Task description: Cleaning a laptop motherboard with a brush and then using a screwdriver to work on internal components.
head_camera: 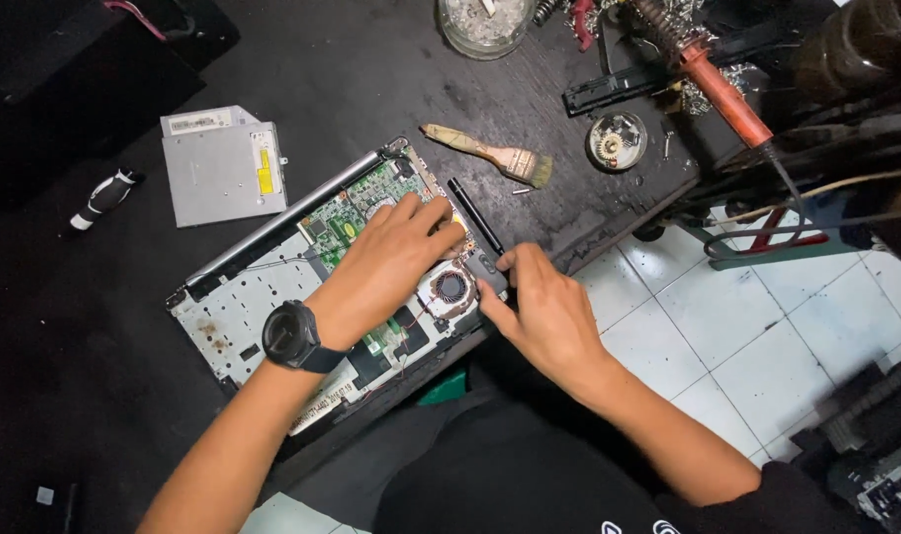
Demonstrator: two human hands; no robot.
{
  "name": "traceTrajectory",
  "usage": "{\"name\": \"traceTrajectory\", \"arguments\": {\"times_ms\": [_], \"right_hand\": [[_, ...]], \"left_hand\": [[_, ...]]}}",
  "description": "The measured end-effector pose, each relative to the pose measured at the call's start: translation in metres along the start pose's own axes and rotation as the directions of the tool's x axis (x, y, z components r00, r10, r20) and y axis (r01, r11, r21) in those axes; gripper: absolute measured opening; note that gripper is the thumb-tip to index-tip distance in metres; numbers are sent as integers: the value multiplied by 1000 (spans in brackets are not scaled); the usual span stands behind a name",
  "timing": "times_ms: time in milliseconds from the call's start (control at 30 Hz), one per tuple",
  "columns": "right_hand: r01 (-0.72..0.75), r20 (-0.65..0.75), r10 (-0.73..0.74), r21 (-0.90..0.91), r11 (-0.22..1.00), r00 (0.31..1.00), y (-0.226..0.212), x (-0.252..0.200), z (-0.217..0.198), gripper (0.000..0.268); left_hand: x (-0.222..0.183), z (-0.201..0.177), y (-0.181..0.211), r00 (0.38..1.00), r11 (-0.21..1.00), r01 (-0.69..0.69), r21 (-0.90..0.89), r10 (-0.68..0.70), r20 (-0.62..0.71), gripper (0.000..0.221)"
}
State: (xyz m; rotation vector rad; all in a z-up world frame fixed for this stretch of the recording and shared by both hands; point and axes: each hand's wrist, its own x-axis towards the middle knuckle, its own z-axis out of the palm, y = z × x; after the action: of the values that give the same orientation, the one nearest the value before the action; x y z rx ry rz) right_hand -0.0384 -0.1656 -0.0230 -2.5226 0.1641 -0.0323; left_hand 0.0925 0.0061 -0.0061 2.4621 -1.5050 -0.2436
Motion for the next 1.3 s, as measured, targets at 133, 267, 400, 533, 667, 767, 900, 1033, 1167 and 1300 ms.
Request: {"name": "traceTrajectory", "arguments": {"times_ms": [133,267,400,533,667,767,900,1033,1167,1300], "right_hand": [[15,-4,-15,3,1000,1000,0,0,0,27],[35,44,-35,-4,999,998,-6,1,-6,25],[65,78,-59,-84,994,995,-11,0,-16,21],[77,89,-68,-98,992,994,-12,0,-15,18],[80,52,-76,-70,994,996,-10,-3,-13,25],[66,51,-63,-53,996,997,3,-9,0,34],[35,64,-36,12,999,997,14,-15,8,46],[66,-67,-59,107,992,996,31,-2,-2,32],[180,-250,-141,141,973,958,39,30,-15,13],[296,-279,-329,-156,942,902,44,53,-15,12]], "left_hand": [[-1,-10,4,1000,999,-25,28,25,12,9],[-1,-10,6,999,998,-21,53,19,26,13],[-5,-7,7,999,1000,27,-8,-26,47,14],[-11,-7,11,998,997,49,-59,-47,39,19],[-32,-26,28,994,979,95,-178,-104,-42,24],[-61,-34,40,978,945,143,-296,-180,-102,25],[-110,-28,61,885,752,291,-591,-446,-132,24],[-156,-3,75,687,626,395,-673,-687,-236,16],[-178,12,74,515,452,540,-710,-845,-146,16],[-172,-9,65,547,516,510,-689,-812,-204,15]]}}
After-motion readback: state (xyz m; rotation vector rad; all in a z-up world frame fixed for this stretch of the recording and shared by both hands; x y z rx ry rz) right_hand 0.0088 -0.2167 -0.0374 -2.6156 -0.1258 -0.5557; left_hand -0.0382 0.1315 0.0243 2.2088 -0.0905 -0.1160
